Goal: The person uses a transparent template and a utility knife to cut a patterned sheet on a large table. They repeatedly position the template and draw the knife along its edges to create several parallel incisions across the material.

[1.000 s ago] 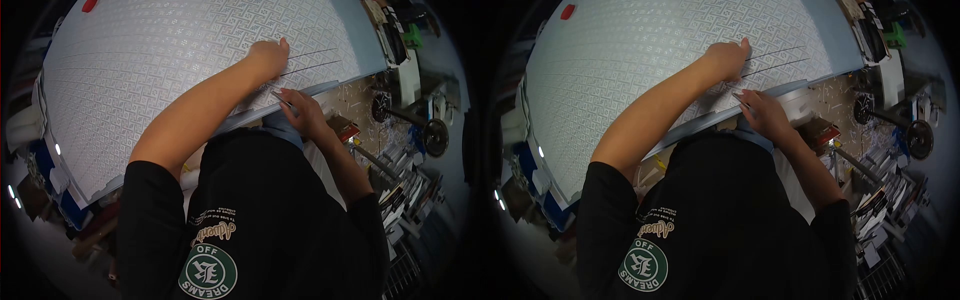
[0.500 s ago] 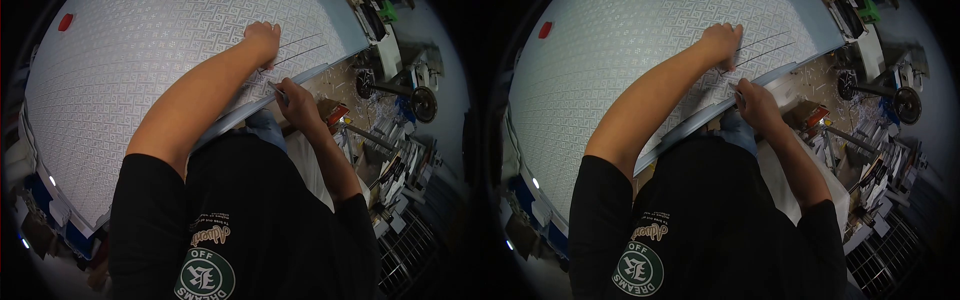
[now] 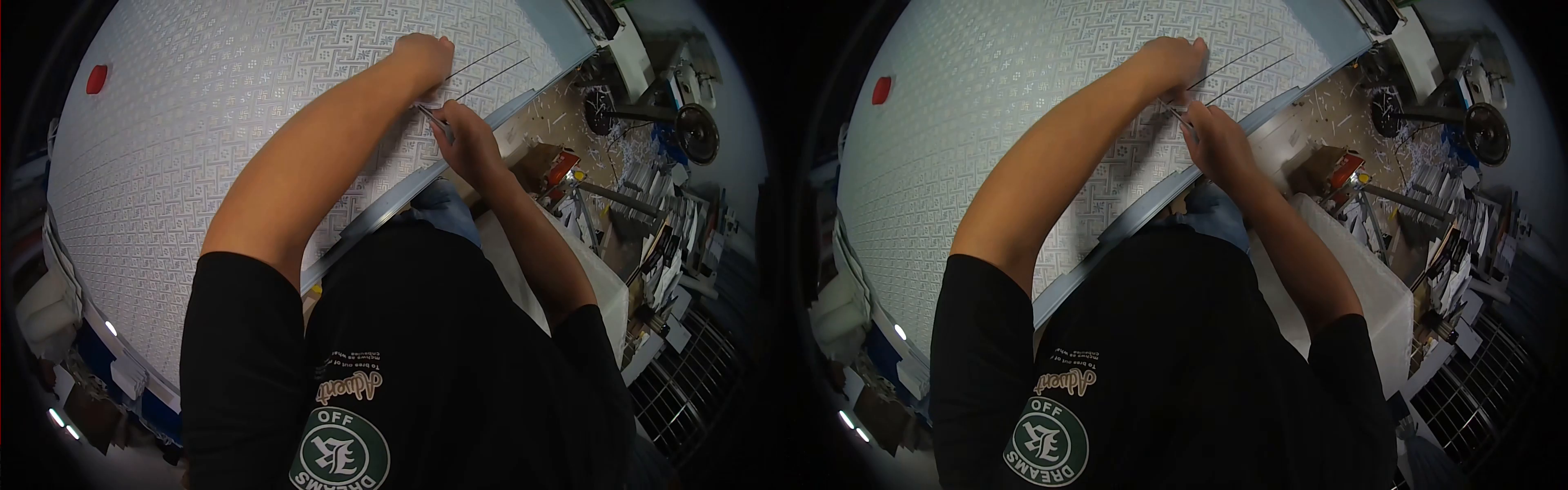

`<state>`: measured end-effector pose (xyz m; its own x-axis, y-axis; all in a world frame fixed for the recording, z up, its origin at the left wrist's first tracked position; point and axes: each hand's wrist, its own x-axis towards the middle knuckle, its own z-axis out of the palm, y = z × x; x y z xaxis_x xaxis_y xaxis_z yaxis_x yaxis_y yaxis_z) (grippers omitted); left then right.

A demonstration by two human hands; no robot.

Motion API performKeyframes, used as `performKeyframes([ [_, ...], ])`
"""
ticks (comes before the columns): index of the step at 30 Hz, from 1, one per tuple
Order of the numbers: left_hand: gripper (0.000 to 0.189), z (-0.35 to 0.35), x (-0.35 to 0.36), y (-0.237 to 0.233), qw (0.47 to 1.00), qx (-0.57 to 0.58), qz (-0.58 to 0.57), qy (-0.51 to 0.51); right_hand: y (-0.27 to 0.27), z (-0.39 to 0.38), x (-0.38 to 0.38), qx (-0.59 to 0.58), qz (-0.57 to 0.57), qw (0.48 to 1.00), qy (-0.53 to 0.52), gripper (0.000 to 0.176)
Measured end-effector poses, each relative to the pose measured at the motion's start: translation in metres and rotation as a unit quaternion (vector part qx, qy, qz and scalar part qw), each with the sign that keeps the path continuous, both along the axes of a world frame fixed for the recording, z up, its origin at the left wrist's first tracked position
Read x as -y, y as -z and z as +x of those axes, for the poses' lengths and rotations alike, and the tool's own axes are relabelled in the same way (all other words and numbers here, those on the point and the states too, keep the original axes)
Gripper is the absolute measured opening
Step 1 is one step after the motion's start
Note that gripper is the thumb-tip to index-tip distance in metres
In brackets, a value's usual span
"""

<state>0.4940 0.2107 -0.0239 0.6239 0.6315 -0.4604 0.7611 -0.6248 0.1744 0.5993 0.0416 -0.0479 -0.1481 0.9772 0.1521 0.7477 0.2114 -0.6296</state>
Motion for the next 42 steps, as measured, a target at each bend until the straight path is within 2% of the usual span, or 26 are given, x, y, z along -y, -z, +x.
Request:
performKeyframes([
  [2,0.098,-0.007,-0.013,0.006,0.999,0.002,-0.042,0.026,-0.003,-0.001,0.000,0.011,-0.020,1.000,-0.002,0.017],
  [4,0.088,-0.023,-0.022,0.005,0.992,0.043,0.027,0.116,-0.003,-0.002,-0.002,0.005,-0.022,1.000,-0.010,0.024],
  [8,0.085,-0.036,-0.032,0.013,0.989,0.100,0.027,0.110,0.002,-0.012,-0.019,0.021,-0.018,1.000,-0.010,0.023],
  [10,0.087,-0.041,-0.038,0.011,0.989,0.115,-0.011,0.096,0.005,-0.024,-0.036,0.008,0.011,1.000,0.006,0.018],
  [17,0.091,-0.041,-0.039,0.009,0.991,0.090,0.010,0.098,0.019,-0.037,-0.060,-0.012,0.026,1.000,0.001,0.022],
  [22,0.090,-0.040,-0.039,0.004,0.991,0.088,-0.001,0.097,0.032,-0.036,-0.060,-0.034,0.099,0.994,-0.006,0.025],
  [26,0.094,-0.037,-0.040,0.003,0.991,0.072,0.004,0.109,0.031,-0.034,-0.060,-0.044,0.085,0.995,0.002,0.024],
  [29,0.090,-0.038,-0.040,0.008,0.990,0.074,0.028,0.113,0.019,-0.026,-0.061,-0.037,0.027,0.999,-0.002,0.022],
  [31,0.076,-0.041,-0.049,0.018,0.981,0.158,0.031,0.106,0.004,-0.022,-0.062,-0.084,-0.025,0.996,0.003,0.021],
  [32,0.076,-0.041,-0.054,0.018,0.981,0.159,0.031,0.104,0.003,-0.018,-0.064,-0.083,-0.025,0.996,0.001,0.021],
  [34,0.056,-0.040,-0.062,0.020,0.979,0.170,0.000,0.114,0.003,-0.009,-0.069,-0.043,0.008,0.999,0.019,0.020],
  [35,0.056,-0.039,-0.064,0.019,0.979,0.171,0.001,0.113,0.002,-0.006,-0.072,-0.042,0.008,0.999,0.017,0.020],
  [37,0.039,-0.036,-0.068,0.018,0.976,0.187,-0.006,0.108,0.001,-0.003,-0.076,-0.029,0.004,0.999,0.026,0.019],
  [38,0.039,-0.034,-0.067,0.011,0.976,0.188,-0.006,0.108,0.000,-0.002,-0.079,-0.029,0.004,0.999,0.026,0.019],
  [40,0.028,-0.029,-0.065,-0.002,0.989,0.132,-0.063,0.038,-0.001,-0.002,-0.082,-0.031,0.028,0.999,0.005,0.019],
  [42,0.023,-0.028,-0.069,0.004,0.986,0.149,-0.069,0.037,-0.006,-0.001,-0.085,-0.019,0.017,1.000,0.004,0.019],
])
